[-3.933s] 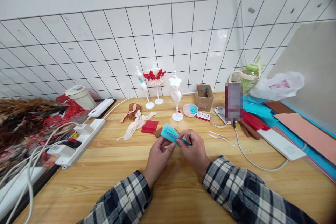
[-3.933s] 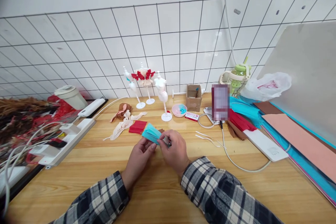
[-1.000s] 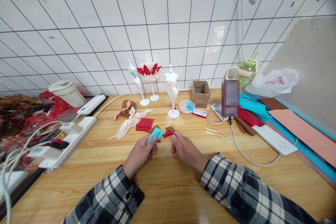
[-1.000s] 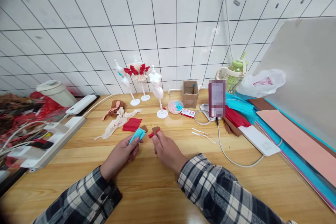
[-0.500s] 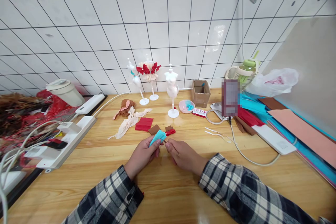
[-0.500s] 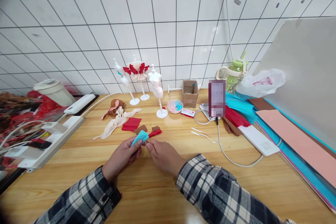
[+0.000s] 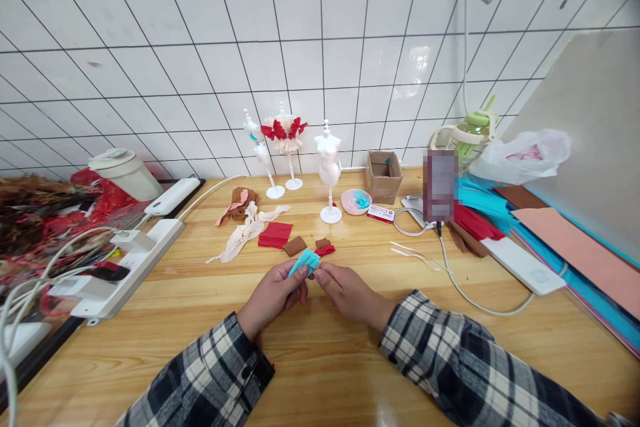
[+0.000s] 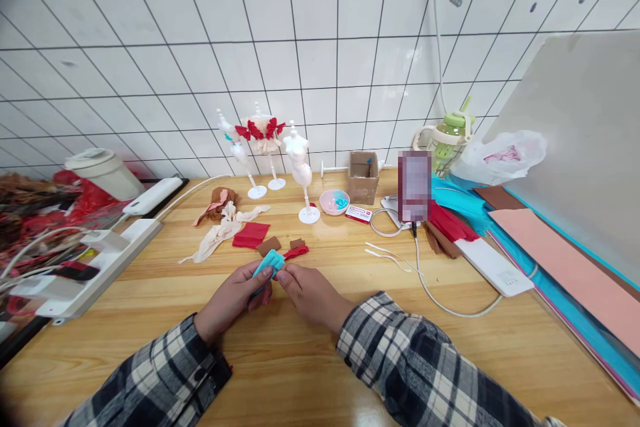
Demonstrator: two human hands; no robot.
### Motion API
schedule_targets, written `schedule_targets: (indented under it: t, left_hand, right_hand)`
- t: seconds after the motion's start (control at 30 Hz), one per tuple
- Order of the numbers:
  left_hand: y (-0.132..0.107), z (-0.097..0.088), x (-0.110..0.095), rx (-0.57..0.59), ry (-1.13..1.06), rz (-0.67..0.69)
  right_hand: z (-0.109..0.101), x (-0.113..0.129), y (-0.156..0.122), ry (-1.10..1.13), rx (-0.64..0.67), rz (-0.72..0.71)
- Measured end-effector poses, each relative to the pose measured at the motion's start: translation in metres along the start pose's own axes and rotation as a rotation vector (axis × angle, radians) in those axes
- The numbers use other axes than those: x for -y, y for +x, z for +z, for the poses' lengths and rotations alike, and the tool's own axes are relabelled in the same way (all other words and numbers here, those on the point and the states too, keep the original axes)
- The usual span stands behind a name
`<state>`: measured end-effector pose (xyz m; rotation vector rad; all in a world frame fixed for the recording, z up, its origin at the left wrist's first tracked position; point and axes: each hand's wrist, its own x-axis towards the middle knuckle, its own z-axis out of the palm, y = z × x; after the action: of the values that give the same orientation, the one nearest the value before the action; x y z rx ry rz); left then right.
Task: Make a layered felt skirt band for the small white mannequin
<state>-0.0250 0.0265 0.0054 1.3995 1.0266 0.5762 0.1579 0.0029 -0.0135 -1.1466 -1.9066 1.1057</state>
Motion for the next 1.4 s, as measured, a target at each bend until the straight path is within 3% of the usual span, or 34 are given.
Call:
schedule_targets:
  t: [0.93, 1.2, 1.4]
  left_hand:
    - [-0.004, 0.0019, -0.0015, -0.025, -0.053, 0.004]
    - [-0.0002, -0.0026, 0.0071, 0.02, -0.003, 0.01]
    - [-0.0019, -0.0008, 0.0028, 0.035, -0.034, 0.004]
  right_hand:
    - [-0.0016, 0.0091, 0.0019, 0.089, 0.048, -0.005]
    - [0.006, 0.0039, 0.0002, 0.337, 0.106, 0.259]
    - [0.0027, 0.0062, 0.0018, 0.229, 0.048, 0.047]
